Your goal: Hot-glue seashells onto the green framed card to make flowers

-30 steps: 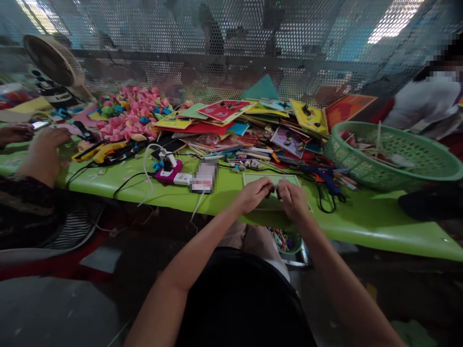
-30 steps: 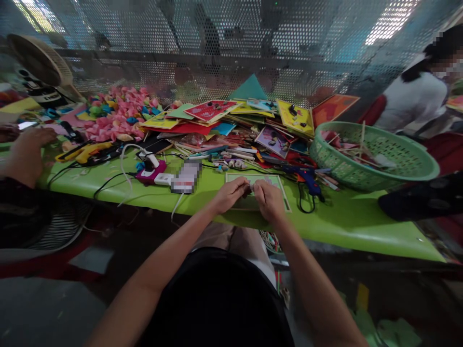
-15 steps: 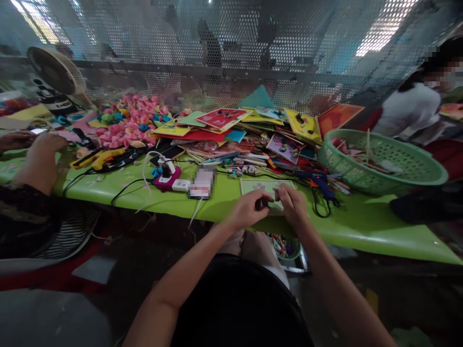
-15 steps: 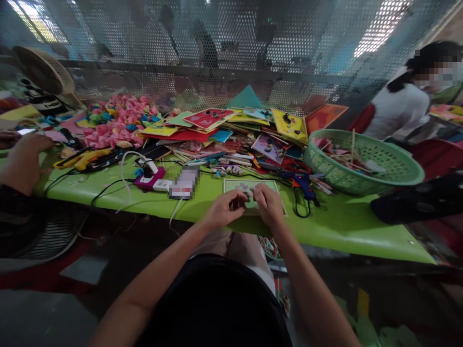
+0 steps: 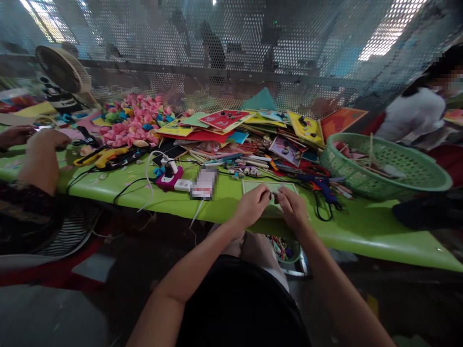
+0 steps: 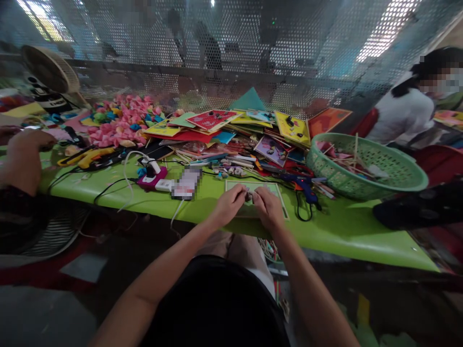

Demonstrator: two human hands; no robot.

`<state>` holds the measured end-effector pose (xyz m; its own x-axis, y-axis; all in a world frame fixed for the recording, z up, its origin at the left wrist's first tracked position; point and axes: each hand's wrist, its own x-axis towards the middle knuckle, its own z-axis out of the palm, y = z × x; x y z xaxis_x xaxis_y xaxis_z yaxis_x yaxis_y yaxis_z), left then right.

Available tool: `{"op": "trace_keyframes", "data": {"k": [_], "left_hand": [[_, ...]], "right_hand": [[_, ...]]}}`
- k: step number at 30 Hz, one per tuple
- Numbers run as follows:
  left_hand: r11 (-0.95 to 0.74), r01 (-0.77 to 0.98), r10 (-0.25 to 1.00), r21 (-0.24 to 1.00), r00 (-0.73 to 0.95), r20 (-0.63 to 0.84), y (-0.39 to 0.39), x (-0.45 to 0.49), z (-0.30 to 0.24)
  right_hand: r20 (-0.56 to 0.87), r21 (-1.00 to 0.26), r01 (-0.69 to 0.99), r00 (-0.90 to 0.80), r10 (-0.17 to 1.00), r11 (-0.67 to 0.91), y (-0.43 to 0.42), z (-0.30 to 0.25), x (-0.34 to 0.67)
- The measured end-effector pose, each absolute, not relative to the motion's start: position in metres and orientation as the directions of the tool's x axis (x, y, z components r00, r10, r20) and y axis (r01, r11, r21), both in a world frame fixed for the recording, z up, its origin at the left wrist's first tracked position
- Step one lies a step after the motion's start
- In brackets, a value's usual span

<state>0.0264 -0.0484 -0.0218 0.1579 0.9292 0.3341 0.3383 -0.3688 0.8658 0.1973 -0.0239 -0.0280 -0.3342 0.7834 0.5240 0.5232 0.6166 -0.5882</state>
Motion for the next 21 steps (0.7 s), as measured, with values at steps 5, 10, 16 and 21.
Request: {"op": "trace_keyframes", "data": {"k": [5,10,16,21], "left_hand": [[-0.385,0.304,0.920,0.872,0.207,0.334,-0.060,0.020,-0.022],[-0.410,0.195,0.912,0.891,0.113,0.395,-0.055,0.018,-0.019],[-0.542,0.284,0.840,0.791,0.183,0.511,-0.050,0.016,-0.015],[-0.572,0.290,0.820,0.768,0.190,0.539,-0.052,0.017,-0.016]], "right_hand": [[0.539,-0.591,0.521,-0.312,0.782,0.616,-0.023,-0.028,0.199],[0.544,-0.588,0.513,-0.321,0.775,0.626,-0.022,-0.028,0.196],[0.504,-0.645,0.440,-0.369,0.781,0.625,-0.025,-0.022,0.195],[0.468,-0.708,0.384,-0.373,0.801,0.593,-0.027,-0.020,0.195]]}}
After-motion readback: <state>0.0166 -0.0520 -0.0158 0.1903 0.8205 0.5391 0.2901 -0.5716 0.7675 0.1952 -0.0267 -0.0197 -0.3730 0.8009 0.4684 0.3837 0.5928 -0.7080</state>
